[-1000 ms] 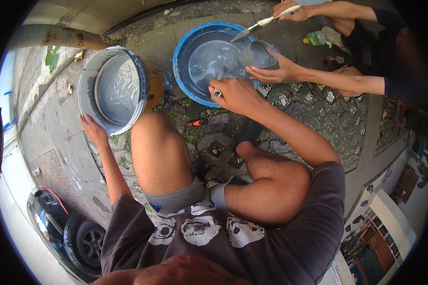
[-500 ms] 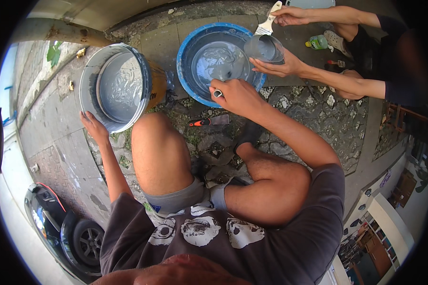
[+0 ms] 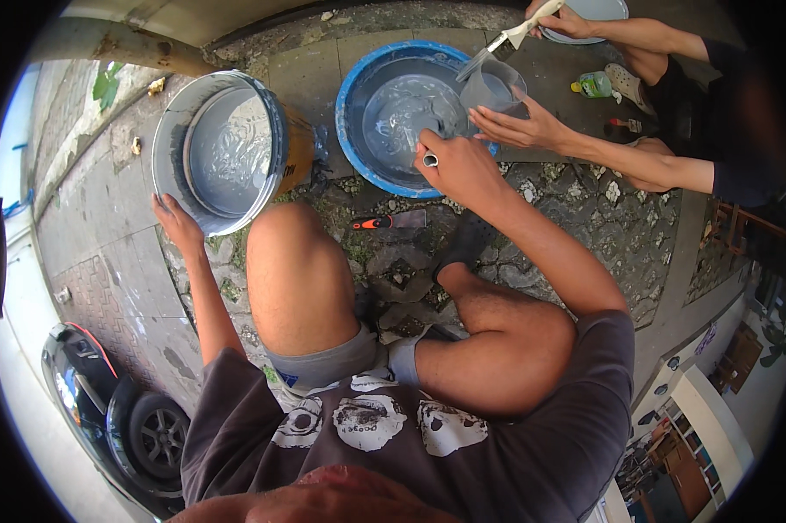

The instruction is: Mixing grey paint in buckets and cleaning paint brushes outdoors.

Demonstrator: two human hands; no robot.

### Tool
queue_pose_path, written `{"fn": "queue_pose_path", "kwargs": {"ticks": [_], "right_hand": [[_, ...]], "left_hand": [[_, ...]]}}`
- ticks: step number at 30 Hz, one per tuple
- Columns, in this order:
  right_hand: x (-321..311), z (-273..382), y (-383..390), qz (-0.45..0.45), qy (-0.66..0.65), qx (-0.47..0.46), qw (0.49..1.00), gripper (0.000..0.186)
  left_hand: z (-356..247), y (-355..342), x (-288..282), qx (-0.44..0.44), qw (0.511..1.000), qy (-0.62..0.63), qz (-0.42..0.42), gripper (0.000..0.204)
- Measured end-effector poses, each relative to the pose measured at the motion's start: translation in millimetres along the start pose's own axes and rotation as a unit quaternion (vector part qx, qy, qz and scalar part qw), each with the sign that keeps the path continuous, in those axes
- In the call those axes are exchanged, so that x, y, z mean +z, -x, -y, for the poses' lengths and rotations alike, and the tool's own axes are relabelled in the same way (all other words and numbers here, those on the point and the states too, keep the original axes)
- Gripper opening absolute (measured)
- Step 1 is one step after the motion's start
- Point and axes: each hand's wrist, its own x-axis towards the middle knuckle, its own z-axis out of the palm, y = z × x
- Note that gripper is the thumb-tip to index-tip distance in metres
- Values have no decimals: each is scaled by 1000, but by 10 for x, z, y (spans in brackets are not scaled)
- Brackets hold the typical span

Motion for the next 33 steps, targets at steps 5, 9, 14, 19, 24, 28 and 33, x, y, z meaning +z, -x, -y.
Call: {"fn": "queue_pose_path", "kwargs": {"ticks": [5,9,14,19,24,28,33], "right_hand": [[39,-10,-14,12,-255,24,966,17],[205,-64,-24,-73,-216,-86,970,16],[46,-70,-11,-12,-4,-9,1000,14],[-23,58,-63,33,-156,5,987,16],[103,-38,-96,-29,-259,-31,965,18],[-135,-23,-90,-49,-129,-16,990,17],[-815,181,-109,-95,-132,-37,986,19]], "left_hand": [[1,-6,-5,-7,1000,-3,4,74],[-26,6,10,-2,1000,-3,8,73],[0,7,5,-5,1000,-6,7,72],[14,12,-58,2,1000,-9,-7,72],[-30,24,10,8,1000,-19,-18,69],[-21,27,-3,15,1000,-5,-17,69],[-47,36,-51,19,999,1,-26,71]]}}
